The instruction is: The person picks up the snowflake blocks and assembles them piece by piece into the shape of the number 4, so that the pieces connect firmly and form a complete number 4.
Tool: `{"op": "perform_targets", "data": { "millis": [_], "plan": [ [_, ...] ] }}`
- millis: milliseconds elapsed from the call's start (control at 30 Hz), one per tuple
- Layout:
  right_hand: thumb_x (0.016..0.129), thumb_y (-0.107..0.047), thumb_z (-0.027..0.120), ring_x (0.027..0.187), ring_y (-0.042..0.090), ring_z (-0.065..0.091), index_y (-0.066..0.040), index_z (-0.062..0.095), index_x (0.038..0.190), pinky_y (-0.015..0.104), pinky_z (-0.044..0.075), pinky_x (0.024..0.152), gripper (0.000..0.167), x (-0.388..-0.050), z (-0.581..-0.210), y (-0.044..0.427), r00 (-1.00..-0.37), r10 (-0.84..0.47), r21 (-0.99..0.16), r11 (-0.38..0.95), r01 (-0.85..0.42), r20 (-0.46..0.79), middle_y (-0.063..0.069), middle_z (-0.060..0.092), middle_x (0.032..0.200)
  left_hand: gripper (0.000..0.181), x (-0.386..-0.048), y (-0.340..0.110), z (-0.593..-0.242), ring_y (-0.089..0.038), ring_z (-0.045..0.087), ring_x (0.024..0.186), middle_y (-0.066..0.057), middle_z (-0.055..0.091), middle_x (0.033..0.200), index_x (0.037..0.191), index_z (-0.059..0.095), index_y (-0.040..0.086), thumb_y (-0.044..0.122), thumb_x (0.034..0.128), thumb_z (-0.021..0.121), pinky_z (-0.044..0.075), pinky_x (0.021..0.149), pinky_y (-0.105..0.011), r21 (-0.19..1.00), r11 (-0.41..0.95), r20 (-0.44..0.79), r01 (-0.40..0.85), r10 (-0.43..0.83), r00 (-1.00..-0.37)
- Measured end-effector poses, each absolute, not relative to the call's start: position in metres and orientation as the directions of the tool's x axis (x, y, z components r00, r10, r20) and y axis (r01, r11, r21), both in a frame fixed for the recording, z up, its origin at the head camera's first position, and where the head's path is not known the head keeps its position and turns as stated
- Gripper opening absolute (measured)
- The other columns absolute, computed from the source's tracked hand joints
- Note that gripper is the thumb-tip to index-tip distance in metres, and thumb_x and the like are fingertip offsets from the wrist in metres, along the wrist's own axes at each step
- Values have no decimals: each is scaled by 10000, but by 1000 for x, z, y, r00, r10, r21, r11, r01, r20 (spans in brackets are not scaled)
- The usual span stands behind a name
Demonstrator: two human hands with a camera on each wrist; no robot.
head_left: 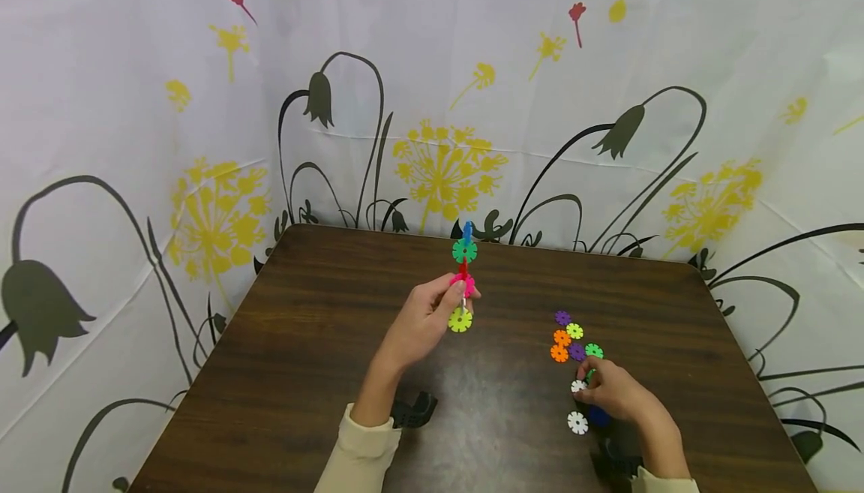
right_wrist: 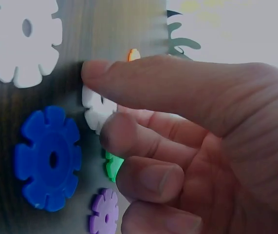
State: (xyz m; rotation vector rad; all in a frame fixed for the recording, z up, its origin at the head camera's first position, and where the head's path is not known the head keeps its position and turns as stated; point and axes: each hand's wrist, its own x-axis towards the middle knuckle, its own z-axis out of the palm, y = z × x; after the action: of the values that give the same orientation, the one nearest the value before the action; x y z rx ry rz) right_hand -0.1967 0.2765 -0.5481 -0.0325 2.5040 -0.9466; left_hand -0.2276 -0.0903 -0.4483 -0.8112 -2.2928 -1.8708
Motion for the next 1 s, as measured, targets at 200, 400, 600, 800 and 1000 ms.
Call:
{"op": "perform_targets", "data": {
  "millis": [200, 400, 600, 800, 1000],
  "plan": [
    [965, -154, 789, 724, 180, 536, -46, 609, 940, 314, 434, 647, 211, -204, -545, 278, -911, -196, -629, 773, 85, -364, 29, 608, 800, 292, -226, -92, -447, -152, 629, 781, -44, 711, 920, 1124, 742, 80, 244, 1156, 503, 536, 683, -254, 897, 128, 354, 423, 364, -861],
    [1037, -169, 717, 697, 170, 538, -14, 628, 977, 272, 440, 586, 188, -209, -529, 272, -933, -252, -717, 697, 8, -256, 35, 597, 795, 292, -224, -93, -444, -158, 635, 936, 2, 789, 1154, 1277, 752, 136, 283, 1147, 534, 514, 779, -257, 900, 184, 265, 394, 486, -833],
    [1074, -243, 682, 616, 150, 548, 1, 650, 1033, 264, 464, 543, 249, -216, -505, 258, -936, -324, -820, 567, -78, -135, 58, 598, 733, 194, -226, -90, -446, -131, 642, 925, -13, 771, 1140, 1175, 782, 114, 231, 1095, 649, 544, 775, -247, 877, 181, 294, 444, 528, -797],
    [1098, -195, 642, 649, 201, 633, -33, 656, 1055, 290, 527, 565, 168, -215, -466, 237, -939, -330, -895, 385, -224, 93, 134, 697, 789, 129, -224, -91, -444, -117, 662, 898, -2, 747, 1044, 1106, 787, 82, 179, 1036, 738, 619, 809, -313, 864, 201, 318, 462, 493, -810],
    [1089, -1, 582, 703, 166, 725, 13, 597, 1128, 255, 589, 604, 44, -215, -433, 223, -887, -319, -895, 189, -404, 333, 80, 786, 861, 62, -222, -92, -440, -126, 661, 880, 38, 741, 987, 1070, 791, 153, 160, 1014, 766, 607, 797, -319, 860, 199, 327, 469, 490, -808]
  ]
}}
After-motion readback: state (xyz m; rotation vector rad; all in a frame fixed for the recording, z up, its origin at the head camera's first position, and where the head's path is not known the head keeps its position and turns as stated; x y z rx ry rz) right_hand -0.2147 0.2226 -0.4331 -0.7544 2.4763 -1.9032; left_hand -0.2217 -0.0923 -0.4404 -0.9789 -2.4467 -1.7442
